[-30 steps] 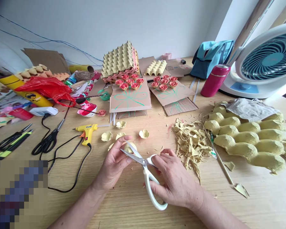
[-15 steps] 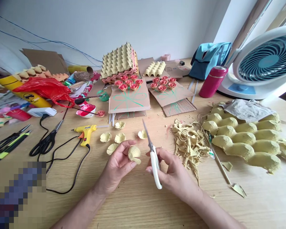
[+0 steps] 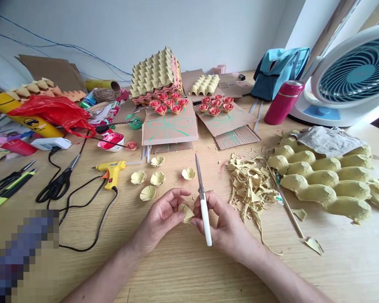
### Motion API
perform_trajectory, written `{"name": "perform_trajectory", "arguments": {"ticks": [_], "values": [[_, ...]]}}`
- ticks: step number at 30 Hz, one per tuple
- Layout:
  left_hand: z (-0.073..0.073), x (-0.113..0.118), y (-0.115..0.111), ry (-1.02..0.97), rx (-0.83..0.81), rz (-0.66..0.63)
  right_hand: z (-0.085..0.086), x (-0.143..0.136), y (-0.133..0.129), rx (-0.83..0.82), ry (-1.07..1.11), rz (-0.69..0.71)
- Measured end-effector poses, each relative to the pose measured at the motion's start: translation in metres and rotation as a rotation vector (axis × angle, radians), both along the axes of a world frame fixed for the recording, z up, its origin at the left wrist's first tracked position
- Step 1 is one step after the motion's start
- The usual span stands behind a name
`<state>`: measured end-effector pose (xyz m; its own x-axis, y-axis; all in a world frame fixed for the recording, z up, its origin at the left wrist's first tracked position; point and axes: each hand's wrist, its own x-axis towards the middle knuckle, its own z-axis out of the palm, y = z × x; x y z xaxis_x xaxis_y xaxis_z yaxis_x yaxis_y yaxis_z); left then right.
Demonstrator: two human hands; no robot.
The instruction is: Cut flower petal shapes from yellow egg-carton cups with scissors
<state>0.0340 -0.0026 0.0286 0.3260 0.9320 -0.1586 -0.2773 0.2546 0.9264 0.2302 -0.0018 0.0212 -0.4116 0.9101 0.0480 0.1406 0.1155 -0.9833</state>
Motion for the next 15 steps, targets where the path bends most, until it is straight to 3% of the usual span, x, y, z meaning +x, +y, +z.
{"name": "perform_trajectory", "arguments": {"ticks": [6,11,15], "values": [[0.000,-0.004,0.005,0.006,0.015,0.138,0.005,0.011,0.009,0.082,-0.156,-0.046],[-0.001,-0.009,0.010,0.053,0.062,0.292,0.010,0.013,0.006,0.031,-0.326,0.112],[-0.004,-0.011,0.013,0.074,0.079,0.356,0.010,0.010,0.003,0.131,-0.507,0.153]]}}
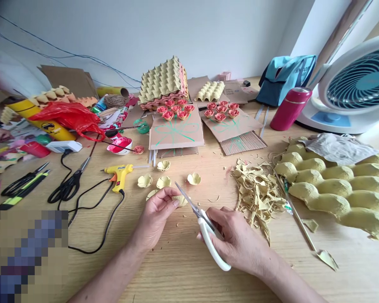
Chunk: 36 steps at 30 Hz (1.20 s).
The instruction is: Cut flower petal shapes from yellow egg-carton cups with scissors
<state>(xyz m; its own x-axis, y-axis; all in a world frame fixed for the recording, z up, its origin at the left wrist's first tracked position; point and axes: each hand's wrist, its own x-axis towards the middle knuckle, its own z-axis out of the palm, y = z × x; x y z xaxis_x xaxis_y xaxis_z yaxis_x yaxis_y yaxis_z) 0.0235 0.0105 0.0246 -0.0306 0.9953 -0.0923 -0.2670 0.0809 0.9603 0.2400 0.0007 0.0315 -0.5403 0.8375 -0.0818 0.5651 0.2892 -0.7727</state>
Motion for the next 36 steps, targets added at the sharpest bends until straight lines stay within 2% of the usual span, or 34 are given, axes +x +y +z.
{"name": "perform_trajectory", "arguments": {"ticks": [6,13,20,25,28,36], "values": [[-0.001,-0.002,0.001,-0.044,-0.006,0.048,-0.007,0.001,0.000,0.191,-0.175,0.042],[0.000,-0.003,0.002,-0.130,-0.069,0.088,-0.020,0.002,0.001,0.398,-0.257,0.060],[0.003,0.001,0.001,-0.219,-0.126,0.072,-0.019,0.000,0.001,0.439,-0.276,0.082],[0.004,0.002,0.000,-0.203,-0.068,0.045,-0.013,-0.004,0.000,0.518,-0.327,0.001],[0.004,0.002,-0.001,-0.194,-0.051,0.010,-0.011,-0.004,0.000,0.535,-0.334,0.008],[0.003,0.008,-0.005,-0.214,-0.075,-0.082,-0.009,-0.005,-0.002,0.501,-0.341,0.015]]}}
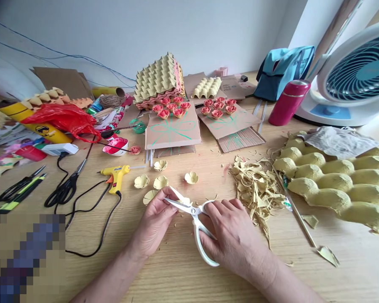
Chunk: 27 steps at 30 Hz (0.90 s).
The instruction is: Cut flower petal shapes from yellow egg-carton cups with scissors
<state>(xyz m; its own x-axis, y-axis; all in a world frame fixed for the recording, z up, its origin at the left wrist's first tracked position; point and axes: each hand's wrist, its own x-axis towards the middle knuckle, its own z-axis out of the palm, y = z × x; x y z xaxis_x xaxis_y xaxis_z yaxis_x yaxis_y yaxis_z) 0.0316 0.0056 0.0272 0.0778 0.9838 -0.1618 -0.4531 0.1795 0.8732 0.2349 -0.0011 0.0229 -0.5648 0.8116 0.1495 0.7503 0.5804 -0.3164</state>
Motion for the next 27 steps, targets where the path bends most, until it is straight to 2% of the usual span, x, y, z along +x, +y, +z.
{"name": "perform_trajectory", "arguments": {"ticks": [11,27], "values": [[-0.0017,0.0029,-0.0040,-0.069,0.048,-0.109,0.0021,-0.0010,-0.0012,-0.003,0.006,-0.022],[0.0043,0.0016,-0.0069,-0.059,0.061,-0.114,0.0049,-0.0033,-0.0065,-0.125,0.129,0.073]]}}
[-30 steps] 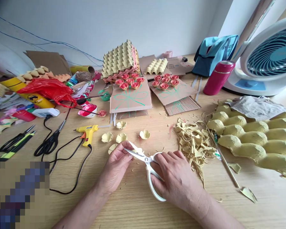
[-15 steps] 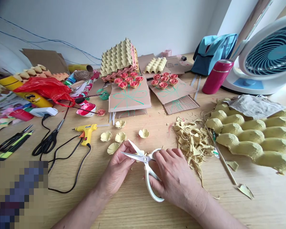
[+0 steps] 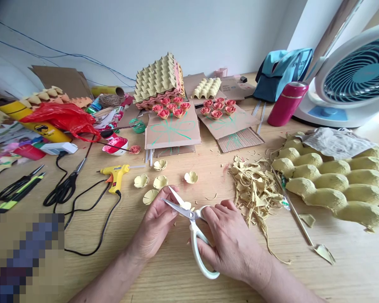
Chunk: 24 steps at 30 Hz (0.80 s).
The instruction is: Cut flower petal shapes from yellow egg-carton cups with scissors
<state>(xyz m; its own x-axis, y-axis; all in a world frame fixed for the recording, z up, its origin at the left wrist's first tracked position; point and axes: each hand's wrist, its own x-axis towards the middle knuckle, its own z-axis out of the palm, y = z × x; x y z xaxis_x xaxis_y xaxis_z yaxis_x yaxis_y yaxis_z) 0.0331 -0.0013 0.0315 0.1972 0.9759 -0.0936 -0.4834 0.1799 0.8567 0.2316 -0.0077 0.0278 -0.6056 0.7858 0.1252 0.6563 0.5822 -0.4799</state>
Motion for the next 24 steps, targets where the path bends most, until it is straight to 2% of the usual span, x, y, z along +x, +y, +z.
{"name": "perform_trajectory", "arguments": {"ticks": [13,24], "values": [[0.0047,-0.0093,0.0042,0.300,0.189,0.038,0.0019,0.0020,0.0031,-0.007,0.009,0.031],[0.0053,-0.0103,0.0032,0.353,0.227,0.025,0.0032,0.0034,0.0014,0.017,0.058,0.063]]}}
